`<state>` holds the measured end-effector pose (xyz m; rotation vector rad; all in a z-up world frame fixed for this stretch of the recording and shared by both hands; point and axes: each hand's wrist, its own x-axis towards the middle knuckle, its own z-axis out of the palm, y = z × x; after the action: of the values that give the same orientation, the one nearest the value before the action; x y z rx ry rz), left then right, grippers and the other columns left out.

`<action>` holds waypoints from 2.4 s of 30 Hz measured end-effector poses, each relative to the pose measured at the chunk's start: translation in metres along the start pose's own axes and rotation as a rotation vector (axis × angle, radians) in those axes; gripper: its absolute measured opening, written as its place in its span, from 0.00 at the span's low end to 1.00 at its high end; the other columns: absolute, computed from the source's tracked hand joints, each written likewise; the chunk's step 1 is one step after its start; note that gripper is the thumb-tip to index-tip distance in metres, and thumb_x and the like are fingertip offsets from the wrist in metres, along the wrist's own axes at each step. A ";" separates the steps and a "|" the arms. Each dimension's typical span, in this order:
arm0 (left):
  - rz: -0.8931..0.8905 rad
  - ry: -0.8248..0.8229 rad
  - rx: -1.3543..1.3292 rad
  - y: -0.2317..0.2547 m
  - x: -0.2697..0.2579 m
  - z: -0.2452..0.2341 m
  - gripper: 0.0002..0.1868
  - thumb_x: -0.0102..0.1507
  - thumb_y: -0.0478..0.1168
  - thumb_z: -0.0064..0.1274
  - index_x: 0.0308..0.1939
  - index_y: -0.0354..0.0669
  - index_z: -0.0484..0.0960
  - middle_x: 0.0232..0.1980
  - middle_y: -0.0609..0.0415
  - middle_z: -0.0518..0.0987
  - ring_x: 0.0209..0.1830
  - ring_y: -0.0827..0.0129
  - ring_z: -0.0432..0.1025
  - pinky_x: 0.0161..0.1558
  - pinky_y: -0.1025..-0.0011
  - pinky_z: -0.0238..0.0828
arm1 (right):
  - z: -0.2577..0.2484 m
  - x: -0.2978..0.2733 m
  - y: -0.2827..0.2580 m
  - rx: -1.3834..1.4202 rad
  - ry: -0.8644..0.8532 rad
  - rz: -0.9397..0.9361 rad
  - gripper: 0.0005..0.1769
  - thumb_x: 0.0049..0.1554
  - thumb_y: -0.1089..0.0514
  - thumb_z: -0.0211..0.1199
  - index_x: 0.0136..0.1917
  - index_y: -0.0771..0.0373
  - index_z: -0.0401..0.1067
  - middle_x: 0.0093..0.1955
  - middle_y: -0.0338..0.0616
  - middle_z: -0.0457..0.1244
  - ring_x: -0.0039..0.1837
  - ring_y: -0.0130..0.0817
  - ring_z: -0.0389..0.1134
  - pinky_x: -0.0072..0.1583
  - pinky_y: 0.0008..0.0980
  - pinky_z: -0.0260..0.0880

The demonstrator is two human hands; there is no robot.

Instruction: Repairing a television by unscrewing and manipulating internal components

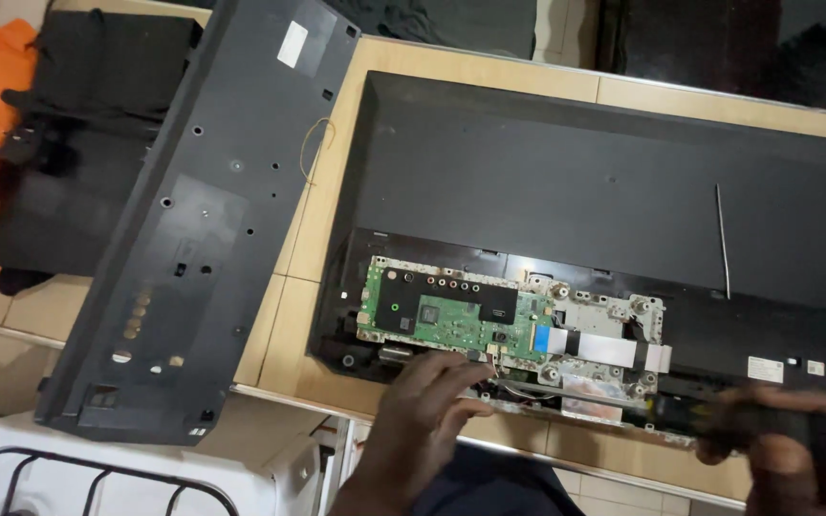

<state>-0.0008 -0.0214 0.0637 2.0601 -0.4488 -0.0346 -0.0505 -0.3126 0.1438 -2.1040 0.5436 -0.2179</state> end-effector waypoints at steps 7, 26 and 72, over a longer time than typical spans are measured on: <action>0.095 0.124 -0.006 0.018 0.017 0.010 0.15 0.57 0.24 0.63 0.46 0.42 0.87 0.42 0.50 0.84 0.39 0.61 0.77 0.40 0.68 0.74 | -0.083 0.054 0.166 0.450 -0.262 0.467 0.29 0.56 0.68 0.54 0.70 0.55 0.67 0.47 0.90 0.69 0.36 0.65 0.71 0.23 0.42 0.57; -0.568 0.077 -1.676 0.011 0.007 0.051 0.15 0.56 0.21 0.56 0.40 0.40 0.89 0.52 0.41 0.79 0.36 0.63 0.69 0.41 0.68 0.66 | -0.064 0.035 0.226 1.485 -0.618 -0.364 0.22 0.73 0.58 0.61 0.79 0.61 0.71 0.69 0.66 0.62 0.38 0.67 0.69 0.38 0.54 0.78; -0.412 0.065 -1.814 0.052 0.013 0.053 0.07 0.61 0.34 0.64 0.42 0.45 0.84 0.44 0.48 0.80 0.37 0.60 0.75 0.42 0.68 0.74 | -0.064 -0.029 0.233 1.504 -0.251 0.023 0.15 0.77 0.48 0.50 0.63 0.56 0.73 0.65 0.49 0.62 0.47 0.52 0.66 0.42 0.52 0.70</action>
<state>-0.0153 -0.0929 0.0825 0.3136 0.1326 -0.4396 -0.1681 -0.4587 -0.0115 -0.6369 0.1141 -0.2291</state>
